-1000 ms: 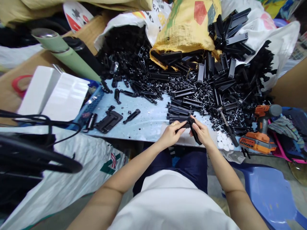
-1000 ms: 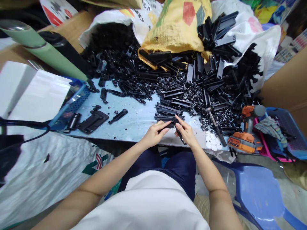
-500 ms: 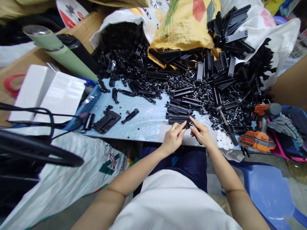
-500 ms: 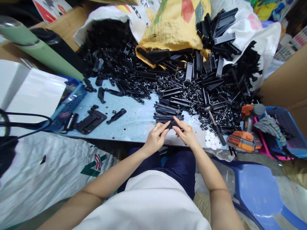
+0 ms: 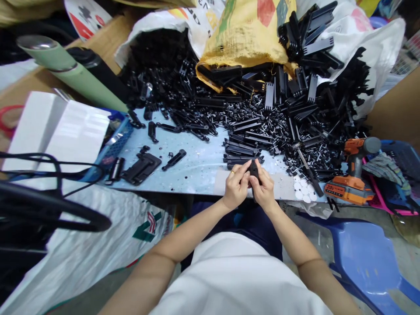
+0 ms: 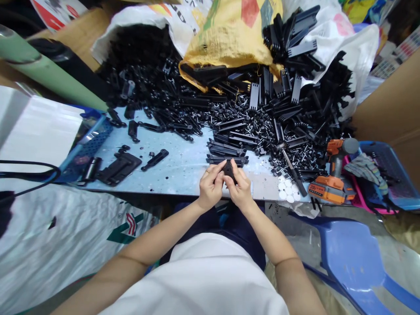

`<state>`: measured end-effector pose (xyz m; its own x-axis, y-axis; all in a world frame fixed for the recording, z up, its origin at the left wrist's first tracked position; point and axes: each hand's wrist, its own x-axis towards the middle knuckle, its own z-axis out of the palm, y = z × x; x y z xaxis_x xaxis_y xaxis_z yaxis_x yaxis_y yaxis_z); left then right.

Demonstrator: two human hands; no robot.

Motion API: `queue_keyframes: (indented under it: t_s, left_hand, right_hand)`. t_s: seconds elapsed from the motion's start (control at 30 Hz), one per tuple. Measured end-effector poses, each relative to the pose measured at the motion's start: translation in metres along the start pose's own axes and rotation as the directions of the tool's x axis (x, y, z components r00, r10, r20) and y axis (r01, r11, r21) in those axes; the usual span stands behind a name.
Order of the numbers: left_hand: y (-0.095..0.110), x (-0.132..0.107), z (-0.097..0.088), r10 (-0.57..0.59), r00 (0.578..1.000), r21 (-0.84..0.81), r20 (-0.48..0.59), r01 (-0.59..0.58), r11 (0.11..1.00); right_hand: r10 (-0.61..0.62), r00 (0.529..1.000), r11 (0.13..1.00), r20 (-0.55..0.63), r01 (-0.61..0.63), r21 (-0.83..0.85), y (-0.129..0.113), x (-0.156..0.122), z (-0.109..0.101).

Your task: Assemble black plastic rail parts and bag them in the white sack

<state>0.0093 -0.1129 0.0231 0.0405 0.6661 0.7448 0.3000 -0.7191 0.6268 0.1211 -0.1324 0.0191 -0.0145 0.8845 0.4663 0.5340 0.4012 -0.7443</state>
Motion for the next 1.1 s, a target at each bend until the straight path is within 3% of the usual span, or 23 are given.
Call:
queue_keyframes:
  t_s: [0.13,0.23,0.33,0.4,0.5,0.57,0.6,0.67,0.73,0.77,0.83,0.93,1.0,1.1]
  left_hand:
    - [-0.007,0.005,-0.005,0.014,0.998,-0.004,0.067,-0.014,1.0]
    - [-0.009,-0.003,-0.002,-0.089,0.996,0.053,0.007,0.088,0.995]
    - [-0.015,-0.02,0.003,-0.222,0.973,0.055,-0.054,0.225,0.973]
    - [-0.021,-0.035,0.005,-0.377,0.923,-0.007,-0.069,0.378,0.926]
    - [-0.032,-0.06,0.002,-0.641,0.768,-0.125,0.018,0.637,0.76]
    - [-0.037,-0.071,-0.005,-0.713,0.694,-0.101,0.1,0.72,0.687]
    - [-0.039,-0.074,-0.01,-0.708,0.696,-0.041,0.116,0.716,0.697]
    - [-0.039,-0.073,-0.019,-0.622,0.773,0.14,0.122,0.607,0.782]
    - [-0.037,-0.063,-0.024,-0.463,0.862,0.308,0.207,0.391,0.867]
    - [-0.036,-0.057,-0.024,-0.378,0.878,0.351,0.293,0.269,0.897]
    - [-0.036,-0.044,-0.021,-0.237,0.832,0.356,0.502,0.051,0.933]
    - [-0.037,-0.032,-0.009,-0.161,0.677,0.328,0.718,-0.126,0.936]
    - [-0.039,-0.029,-0.004,-0.183,0.596,0.338,0.782,-0.159,0.928]
    - [-0.041,-0.029,-0.002,-0.199,0.548,0.346,0.813,-0.18,0.921]
  right_hand:
    - [0.003,0.999,0.999,-0.04,-0.002,0.045,0.003,0.003,0.004]
    - [0.016,1.0,0.998,-0.015,-0.015,0.067,0.006,0.002,0.013]
    - [0.056,0.994,0.996,0.091,-0.062,0.061,0.008,0.0,0.023]
    - [0.068,0.975,0.998,0.21,-0.063,-0.03,0.014,0.004,0.023]
    - [0.081,0.944,0.968,0.319,0.002,-0.251,0.035,0.03,-0.003]
    - [0.112,0.969,0.917,0.22,-0.016,-0.399,0.059,0.06,-0.039]
    - [0.151,0.981,0.875,0.121,-0.076,-0.479,0.072,0.077,-0.061]
    - [0.247,0.966,0.742,-0.079,-0.241,-0.625,0.099,0.11,-0.105]
    - [0.36,0.901,0.572,-0.241,-0.417,-0.706,0.122,0.138,-0.144]
    - [0.409,0.862,0.503,-0.299,-0.486,-0.715,0.131,0.149,-0.159]
    - [0.5,0.779,0.397,-0.379,-0.595,-0.699,0.145,0.165,-0.18]
    - [0.611,0.658,0.305,-0.44,-0.709,-0.636,0.157,0.179,-0.195]
    - [0.653,0.585,0.262,-0.481,-0.771,-0.581,0.164,0.184,-0.201]
    - [0.673,0.502,0.222,-0.544,-0.838,-0.498,0.175,0.192,-0.207]
